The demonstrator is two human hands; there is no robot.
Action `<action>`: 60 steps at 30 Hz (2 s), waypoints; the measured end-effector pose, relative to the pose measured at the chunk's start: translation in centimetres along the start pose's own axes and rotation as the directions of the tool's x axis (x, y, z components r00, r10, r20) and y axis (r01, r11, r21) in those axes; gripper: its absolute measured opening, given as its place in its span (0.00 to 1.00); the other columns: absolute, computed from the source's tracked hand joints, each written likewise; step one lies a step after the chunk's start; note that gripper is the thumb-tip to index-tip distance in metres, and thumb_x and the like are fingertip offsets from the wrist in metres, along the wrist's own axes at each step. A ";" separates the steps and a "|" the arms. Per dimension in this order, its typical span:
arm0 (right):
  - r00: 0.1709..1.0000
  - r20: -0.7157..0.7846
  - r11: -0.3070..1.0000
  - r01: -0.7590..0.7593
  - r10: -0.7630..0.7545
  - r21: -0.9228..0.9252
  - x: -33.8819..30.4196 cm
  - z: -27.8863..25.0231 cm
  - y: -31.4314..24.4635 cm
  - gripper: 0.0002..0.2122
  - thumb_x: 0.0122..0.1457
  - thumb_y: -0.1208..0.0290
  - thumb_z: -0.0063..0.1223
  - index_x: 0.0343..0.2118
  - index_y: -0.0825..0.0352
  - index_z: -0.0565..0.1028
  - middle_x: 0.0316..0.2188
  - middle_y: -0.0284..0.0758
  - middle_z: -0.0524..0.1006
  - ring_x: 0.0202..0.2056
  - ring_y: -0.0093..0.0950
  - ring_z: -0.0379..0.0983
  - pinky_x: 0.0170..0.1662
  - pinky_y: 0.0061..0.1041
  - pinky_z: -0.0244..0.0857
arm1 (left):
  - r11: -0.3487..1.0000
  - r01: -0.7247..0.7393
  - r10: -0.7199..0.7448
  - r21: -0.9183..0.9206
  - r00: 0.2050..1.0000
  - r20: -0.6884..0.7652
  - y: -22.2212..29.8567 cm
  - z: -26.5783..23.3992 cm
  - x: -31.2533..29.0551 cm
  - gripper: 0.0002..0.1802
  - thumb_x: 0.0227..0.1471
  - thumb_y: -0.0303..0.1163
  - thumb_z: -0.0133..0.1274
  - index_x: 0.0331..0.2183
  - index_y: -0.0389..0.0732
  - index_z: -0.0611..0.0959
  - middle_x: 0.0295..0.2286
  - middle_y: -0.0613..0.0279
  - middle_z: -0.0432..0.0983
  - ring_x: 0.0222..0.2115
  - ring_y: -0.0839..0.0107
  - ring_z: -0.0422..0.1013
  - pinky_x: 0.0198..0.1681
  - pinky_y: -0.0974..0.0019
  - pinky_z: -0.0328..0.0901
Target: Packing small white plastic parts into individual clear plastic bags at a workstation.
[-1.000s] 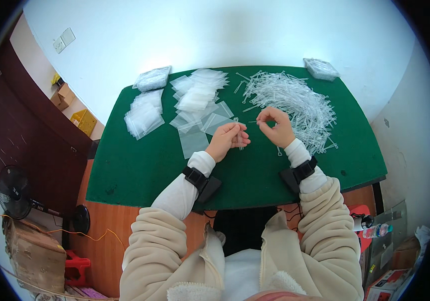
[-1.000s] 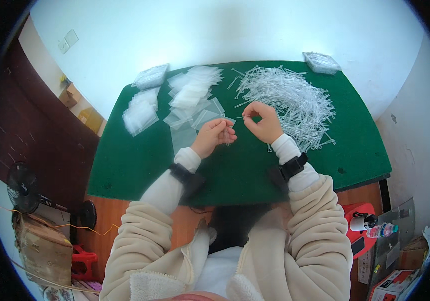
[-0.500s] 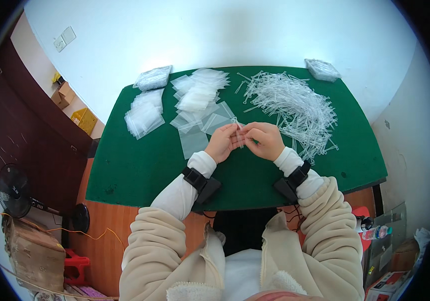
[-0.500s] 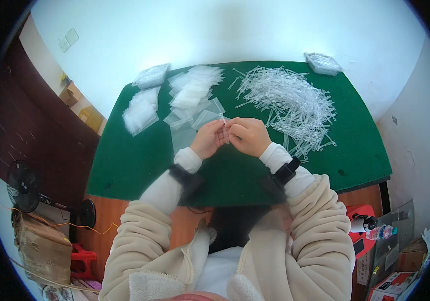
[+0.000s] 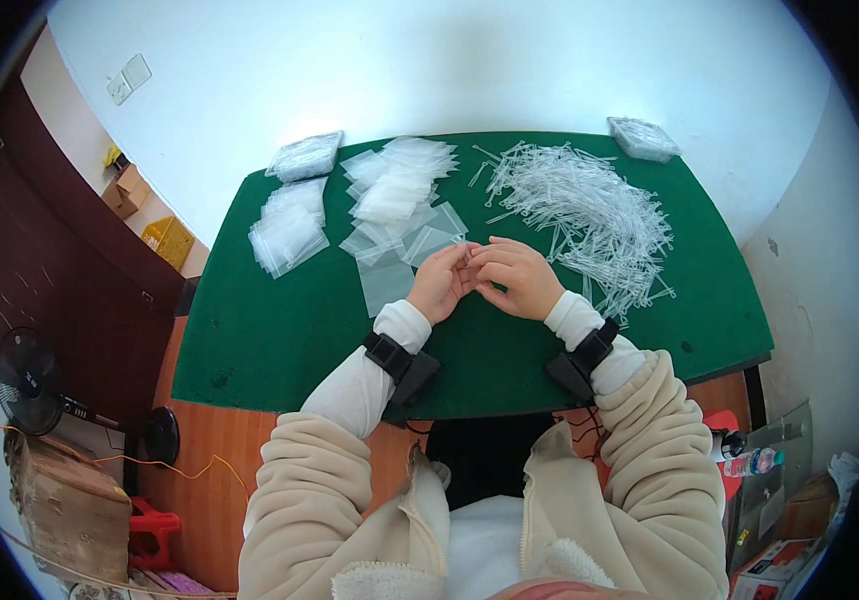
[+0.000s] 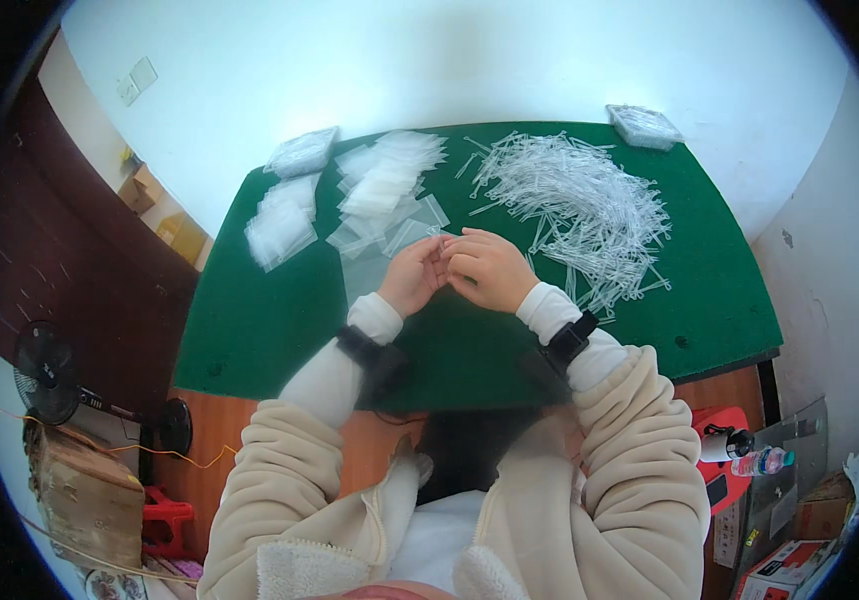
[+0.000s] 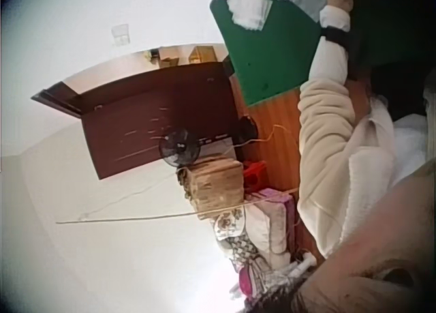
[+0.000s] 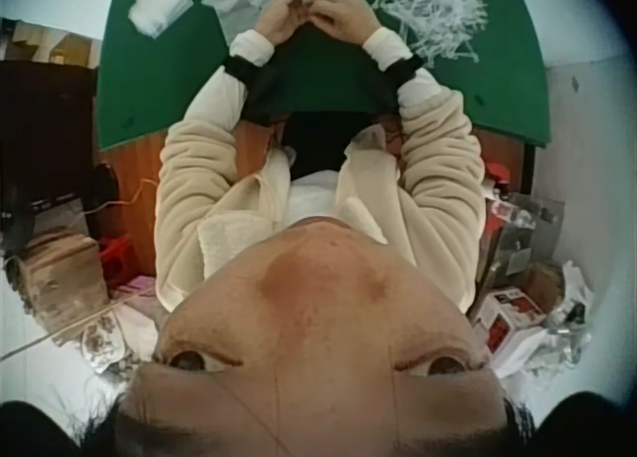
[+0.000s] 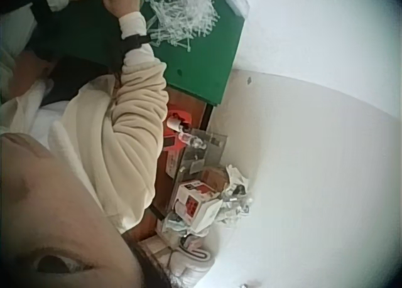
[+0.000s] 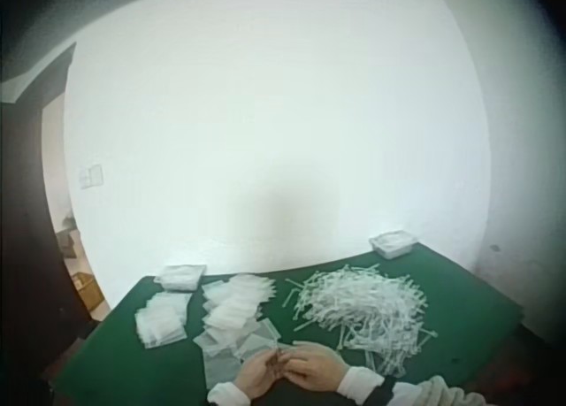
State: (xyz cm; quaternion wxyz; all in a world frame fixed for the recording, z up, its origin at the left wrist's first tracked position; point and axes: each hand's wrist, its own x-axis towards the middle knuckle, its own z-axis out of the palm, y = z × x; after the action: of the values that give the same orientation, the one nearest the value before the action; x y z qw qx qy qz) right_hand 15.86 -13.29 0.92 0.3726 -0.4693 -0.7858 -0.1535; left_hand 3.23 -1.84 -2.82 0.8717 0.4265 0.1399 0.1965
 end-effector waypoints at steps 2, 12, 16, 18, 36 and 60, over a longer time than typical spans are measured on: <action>1.000 0.007 1.000 -0.002 0.002 0.011 -0.1 0.0 0.1 0.05 0.43 0.74 0.54 0.23 0.63 0.70 0.32 0.31 0.74 0.38 0.30 0.71 0.47 0.32 0.64 | 1.000 -0.008 0.008 -0.005 1.000 0.003 0.0 0.0 0.0 0.14 0.58 0.35 0.34 0.38 0.38 0.72 0.33 0.63 0.71 0.33 0.73 0.69 0.37 0.69 0.64; 0.999 0.003 0.991 -0.041 0.041 0.126 -0.1 0.2 0.1 0.05 0.43 0.75 0.54 0.25 0.63 0.73 0.31 0.31 0.75 0.40 0.30 0.70 0.46 0.31 0.64 | 0.996 -0.085 0.084 0.016 0.996 0.004 -0.2 0.2 0.0 0.14 0.59 0.37 0.35 0.36 0.38 0.71 0.29 0.65 0.70 0.31 0.74 0.68 0.37 0.68 0.65; 0.973 0.017 0.955 -0.228 0.229 0.189 -0.4 -1.0 1.0 0.04 0.42 0.76 0.53 0.24 0.64 0.74 0.30 0.32 0.74 0.37 0.32 0.70 0.43 0.31 0.64 | 0.991 -0.128 0.130 0.043 0.991 -0.030 -0.2 -0.6 0.2 0.12 0.59 0.36 0.36 0.33 0.39 0.71 0.24 0.68 0.67 0.27 0.75 0.67 0.37 0.67 0.65; 0.954 0.049 0.951 -0.299 0.296 0.076 -1.0 -1.9 2.3 0.04 0.42 0.77 0.52 0.24 0.63 0.74 0.29 0.33 0.74 0.35 0.33 0.70 0.41 0.31 0.64 | 0.989 -0.140 0.142 0.051 0.989 -0.038 -0.2 -0.3 0.2 0.11 0.58 0.36 0.37 0.32 0.39 0.70 0.22 0.69 0.65 0.26 0.76 0.67 0.36 0.67 0.65; 0.662 0.293 0.694 -0.488 0.690 -0.530 -4.1 -3.7 5.6 0.02 0.42 0.74 0.52 0.22 0.60 0.75 0.27 0.35 0.73 0.35 0.34 0.69 0.37 0.32 0.65 | 0.995 -0.087 0.088 0.052 0.995 -0.035 0.3 0.5 -0.2 0.10 0.58 0.35 0.38 0.31 0.39 0.70 0.19 0.72 0.59 0.15 0.83 0.51 0.18 0.78 0.49; 0.559 0.137 0.545 -0.677 0.818 -0.494 -4.1 -1.7 5.6 0.04 0.43 0.72 0.49 0.23 0.61 0.74 0.27 0.37 0.74 0.34 0.37 0.71 0.36 0.35 0.65 | 0.939 -0.151 0.161 0.308 0.987 -0.005 0.4 1.1 -0.6 0.14 0.57 0.36 0.39 0.34 0.37 0.73 0.19 0.73 0.61 0.18 0.85 0.52 0.20 0.79 0.48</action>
State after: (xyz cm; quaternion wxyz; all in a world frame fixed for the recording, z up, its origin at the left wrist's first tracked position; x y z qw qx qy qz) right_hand 22.53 -13.95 -1.55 0.1544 -0.8459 -0.5088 -0.0411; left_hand 3.09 -2.66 -1.83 0.7745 0.5632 0.1477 0.2473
